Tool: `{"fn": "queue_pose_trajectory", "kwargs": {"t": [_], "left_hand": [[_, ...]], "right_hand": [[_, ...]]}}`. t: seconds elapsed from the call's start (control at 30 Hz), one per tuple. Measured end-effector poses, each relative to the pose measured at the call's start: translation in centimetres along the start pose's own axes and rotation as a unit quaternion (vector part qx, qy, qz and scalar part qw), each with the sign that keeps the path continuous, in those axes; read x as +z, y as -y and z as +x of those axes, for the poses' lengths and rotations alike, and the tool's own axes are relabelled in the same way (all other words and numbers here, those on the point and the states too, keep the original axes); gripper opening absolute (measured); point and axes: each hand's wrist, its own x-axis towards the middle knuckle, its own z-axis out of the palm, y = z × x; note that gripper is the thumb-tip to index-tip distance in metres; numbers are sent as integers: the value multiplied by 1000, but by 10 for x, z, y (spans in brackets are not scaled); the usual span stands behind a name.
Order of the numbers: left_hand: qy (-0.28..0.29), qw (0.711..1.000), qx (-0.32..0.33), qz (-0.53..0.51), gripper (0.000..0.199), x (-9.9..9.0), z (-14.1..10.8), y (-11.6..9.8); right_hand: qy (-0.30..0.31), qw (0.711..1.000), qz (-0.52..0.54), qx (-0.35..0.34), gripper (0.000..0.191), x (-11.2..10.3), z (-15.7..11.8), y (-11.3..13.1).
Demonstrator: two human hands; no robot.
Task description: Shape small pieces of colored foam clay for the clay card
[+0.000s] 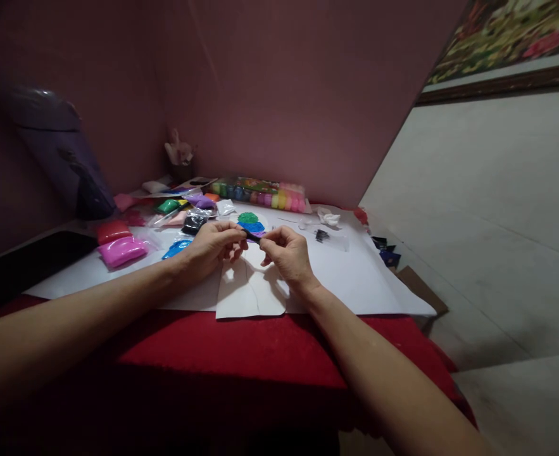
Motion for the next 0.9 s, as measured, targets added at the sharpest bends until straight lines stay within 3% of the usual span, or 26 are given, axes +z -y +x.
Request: {"fn": "queue_pose_trajectory", "kwargs": {"t": [0.13,0.4,0.7,0.9], "left_hand": [[5,1000,13,-21,8,-5,2,0],[68,997,-20,22,11,-4,0,1],[43,984,9,170,9,5,-3,-5],[42,980,17,195,14,4,-4,-4]], "right_hand": [[-12,1000,17,15,14,-2,2,-2],[65,997,36,3,30,-3,0,-3],[65,998,-14,-20,26,-1,-1,-5],[82,995,-41,-35,21,-2,-2,-1]]}}
